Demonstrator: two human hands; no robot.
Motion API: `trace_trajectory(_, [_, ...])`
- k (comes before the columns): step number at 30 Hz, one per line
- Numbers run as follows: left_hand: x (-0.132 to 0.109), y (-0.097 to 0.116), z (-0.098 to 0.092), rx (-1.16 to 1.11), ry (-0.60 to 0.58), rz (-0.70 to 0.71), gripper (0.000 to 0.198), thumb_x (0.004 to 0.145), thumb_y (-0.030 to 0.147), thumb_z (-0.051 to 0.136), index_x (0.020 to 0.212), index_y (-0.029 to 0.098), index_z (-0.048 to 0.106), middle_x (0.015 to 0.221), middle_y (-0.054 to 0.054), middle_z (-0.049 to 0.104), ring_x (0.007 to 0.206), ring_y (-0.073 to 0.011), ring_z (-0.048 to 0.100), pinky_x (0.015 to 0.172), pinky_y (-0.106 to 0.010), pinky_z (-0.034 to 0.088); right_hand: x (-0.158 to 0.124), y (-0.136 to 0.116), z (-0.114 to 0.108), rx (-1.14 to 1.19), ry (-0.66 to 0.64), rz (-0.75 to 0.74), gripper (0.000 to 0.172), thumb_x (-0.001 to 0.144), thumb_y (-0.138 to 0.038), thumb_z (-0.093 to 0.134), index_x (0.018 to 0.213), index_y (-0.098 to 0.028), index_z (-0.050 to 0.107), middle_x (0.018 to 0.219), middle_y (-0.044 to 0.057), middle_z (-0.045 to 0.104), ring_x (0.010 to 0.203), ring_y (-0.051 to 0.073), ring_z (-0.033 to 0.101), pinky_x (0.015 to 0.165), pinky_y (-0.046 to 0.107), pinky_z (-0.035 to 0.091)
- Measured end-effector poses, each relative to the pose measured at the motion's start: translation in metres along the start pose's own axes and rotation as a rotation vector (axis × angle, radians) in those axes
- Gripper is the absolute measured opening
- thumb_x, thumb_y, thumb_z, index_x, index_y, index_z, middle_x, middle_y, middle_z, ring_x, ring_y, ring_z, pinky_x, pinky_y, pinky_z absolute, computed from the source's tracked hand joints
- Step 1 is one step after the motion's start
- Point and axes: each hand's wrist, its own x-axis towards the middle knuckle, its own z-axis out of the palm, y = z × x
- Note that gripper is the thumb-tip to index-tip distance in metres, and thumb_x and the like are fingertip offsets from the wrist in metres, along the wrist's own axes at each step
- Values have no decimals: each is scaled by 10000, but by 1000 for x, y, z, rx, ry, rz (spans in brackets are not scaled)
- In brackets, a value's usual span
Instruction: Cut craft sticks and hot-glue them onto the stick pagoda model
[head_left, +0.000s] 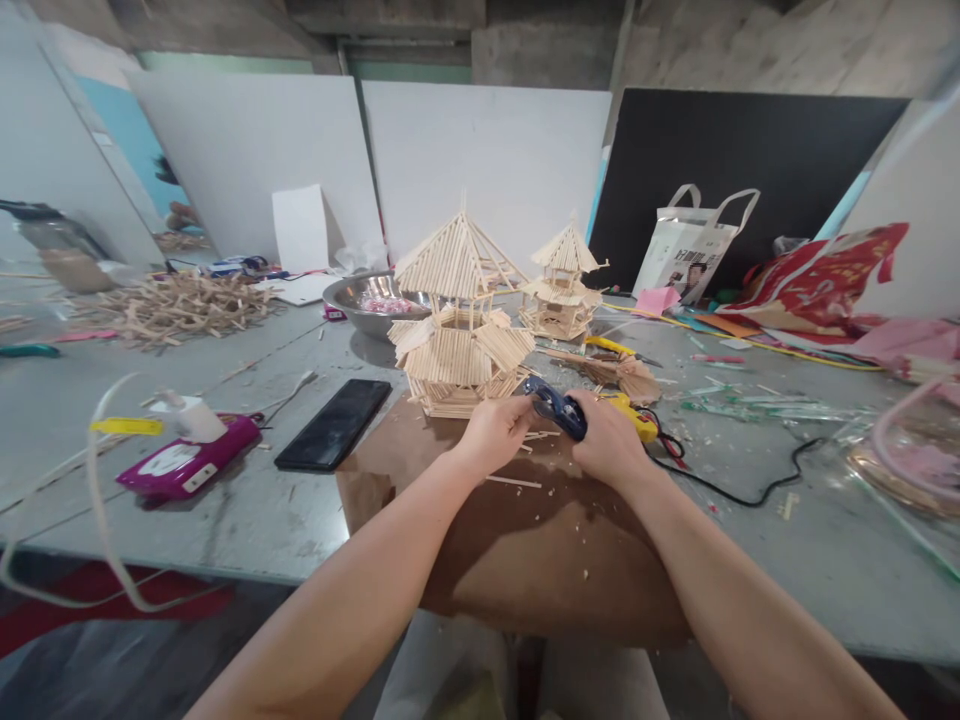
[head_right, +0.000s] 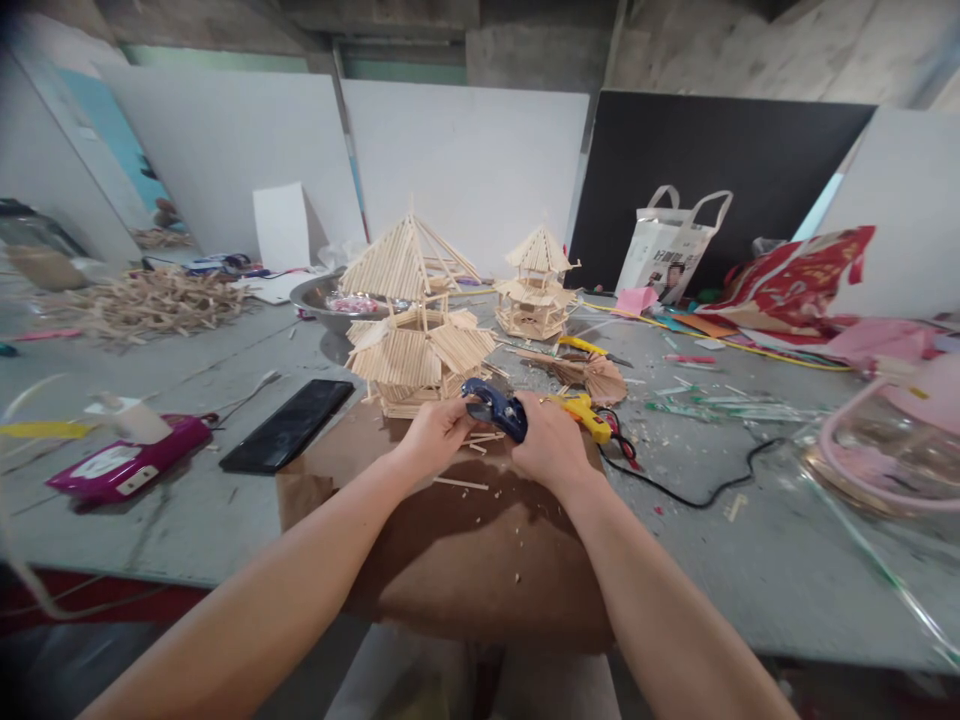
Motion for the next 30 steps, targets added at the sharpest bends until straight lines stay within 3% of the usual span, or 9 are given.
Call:
trace_trajectory(8, [1, -1, -3, 70, -32, 39, 201, 741, 177, 406, 699, 136, 599, 644, -31, 607, 611, -119, 545, 551, -202, 386, 0, -1, -1, -25, -20, 25, 373, 624, -238, 489, 991, -185, 455, 880, 67, 581, 795, 219, 525, 637, 283, 338])
trace_trajectory(17, [2, 4, -5, 117, -42, -3, 256, 773, 249, 377, 680, 141, 589, 636, -22, 605, 605, -112, 537, 533, -189, 363, 1, -3, -3, -26, -50, 34, 248, 628, -237, 469, 873, -197, 476, 816, 45, 592, 774, 213, 536, 608, 270, 329])
trace_trajectory(30, [1, 4, 0, 169, -37, -35, 297, 786, 289, 349, 665, 145, 579, 609, -26, 590, 563, -106, 517, 508, -195, 335, 0, -1, 3, -74, -80, 106, 231, 623, -250, 471, 848, -204, 491, 780, 45, 613, 733, 214, 551, 577, 272, 324])
